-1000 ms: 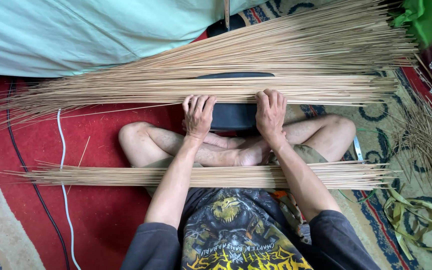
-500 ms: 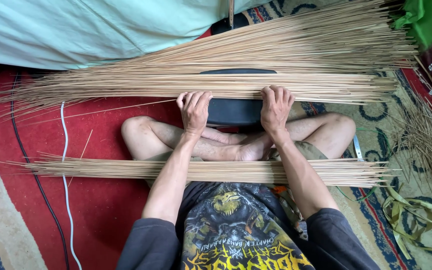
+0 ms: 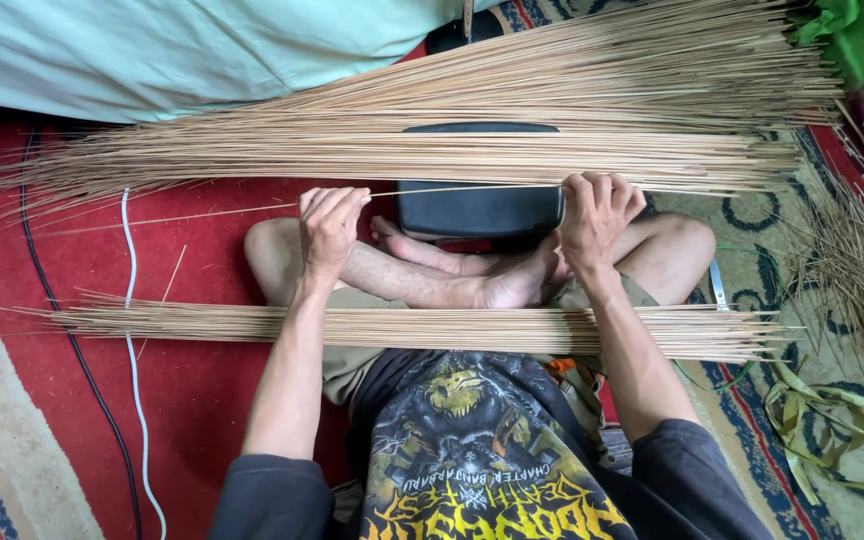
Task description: The person organizes and aligns thin wooden sticks into a bundle while sitting on the floor.
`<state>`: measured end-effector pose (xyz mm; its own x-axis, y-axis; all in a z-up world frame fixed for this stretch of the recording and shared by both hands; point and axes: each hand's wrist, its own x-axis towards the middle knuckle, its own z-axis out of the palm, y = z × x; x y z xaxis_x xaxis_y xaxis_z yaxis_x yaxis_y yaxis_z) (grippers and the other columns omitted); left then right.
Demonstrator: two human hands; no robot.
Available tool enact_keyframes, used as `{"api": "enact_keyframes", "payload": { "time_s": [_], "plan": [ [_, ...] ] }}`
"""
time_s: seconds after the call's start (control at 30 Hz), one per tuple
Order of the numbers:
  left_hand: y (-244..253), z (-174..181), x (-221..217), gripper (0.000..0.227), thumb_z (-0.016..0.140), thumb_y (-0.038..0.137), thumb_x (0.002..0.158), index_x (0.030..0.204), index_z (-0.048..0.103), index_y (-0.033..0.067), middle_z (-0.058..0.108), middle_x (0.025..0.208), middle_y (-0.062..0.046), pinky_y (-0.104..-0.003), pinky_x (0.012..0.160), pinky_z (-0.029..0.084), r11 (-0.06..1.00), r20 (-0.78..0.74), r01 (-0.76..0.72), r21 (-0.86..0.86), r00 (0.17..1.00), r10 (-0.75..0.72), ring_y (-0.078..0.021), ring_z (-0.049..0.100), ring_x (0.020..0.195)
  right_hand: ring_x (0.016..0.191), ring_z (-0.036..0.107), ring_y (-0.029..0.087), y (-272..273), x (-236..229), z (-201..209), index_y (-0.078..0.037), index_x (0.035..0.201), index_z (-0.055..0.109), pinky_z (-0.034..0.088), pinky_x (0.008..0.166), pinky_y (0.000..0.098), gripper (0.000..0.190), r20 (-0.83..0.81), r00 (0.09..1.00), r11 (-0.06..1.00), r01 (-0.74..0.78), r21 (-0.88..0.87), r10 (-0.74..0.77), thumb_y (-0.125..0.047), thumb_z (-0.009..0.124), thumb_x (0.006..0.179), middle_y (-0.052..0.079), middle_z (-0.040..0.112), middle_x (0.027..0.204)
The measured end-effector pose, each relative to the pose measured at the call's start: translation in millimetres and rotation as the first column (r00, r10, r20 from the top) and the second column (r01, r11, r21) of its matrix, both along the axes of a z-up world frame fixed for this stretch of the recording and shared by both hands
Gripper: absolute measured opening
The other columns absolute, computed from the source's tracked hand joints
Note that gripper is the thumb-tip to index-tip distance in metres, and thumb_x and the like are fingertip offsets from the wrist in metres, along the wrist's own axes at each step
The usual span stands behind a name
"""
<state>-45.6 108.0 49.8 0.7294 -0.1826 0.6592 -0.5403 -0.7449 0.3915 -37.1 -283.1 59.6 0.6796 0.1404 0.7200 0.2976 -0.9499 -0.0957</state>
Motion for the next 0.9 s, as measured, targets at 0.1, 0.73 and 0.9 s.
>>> {"api": "enact_keyframes", "payload": {
  "time_s": [0.1,0.73,0.9],
  "plan": [
    [12,12,-13,0.01,0.071,0.016,0.102,0.108,0.078,0.0108,0.075,0.095,-0.004,-0.039,0.09,0.049,1.0,-0.045,-0.007,-0.013,0.999,0.007,-0.0232,0.072,0.087,0.104,0.052,0.024,-17,-7,2,-0.021,0.102,0.067,0.03,0.096,0.0457,0.02,-0.007,1.0,1.0,0.016,-0.012,-0.016,-0.035,0.059,0.113,-0.001,0.055,0.092],
    [25,19,-73,0.009,0.071,0.023,0.102,0.108,0.075,0.0181,0.076,0.092,0.0,-0.036,0.087,0.05,0.993,-0.445,0.091,-0.081,0.888,-0.118,-0.0227,0.074,0.088,0.087,0.06,0.022,-68,-76,22,-0.016,0.106,0.068,0.037,0.093,0.0396,0.015,-0.645,0.712,0.948,-0.092,0.305,0.277,-0.03,0.069,0.109,0.002,0.06,0.094],
    [20,21,-99,0.008,0.067,0.018,0.103,0.107,0.074,0.0159,0.076,0.094,-0.006,-0.042,0.085,0.05,0.981,-0.594,0.164,-0.108,0.78,-0.196,-0.0309,0.073,0.09,0.082,0.065,0.02,-81,-95,35,-0.017,0.104,0.072,0.041,0.088,0.0366,0.011,-0.828,0.491,0.955,-0.028,0.295,0.27,-0.028,0.072,0.104,0.001,0.065,0.092]
  ]
}}
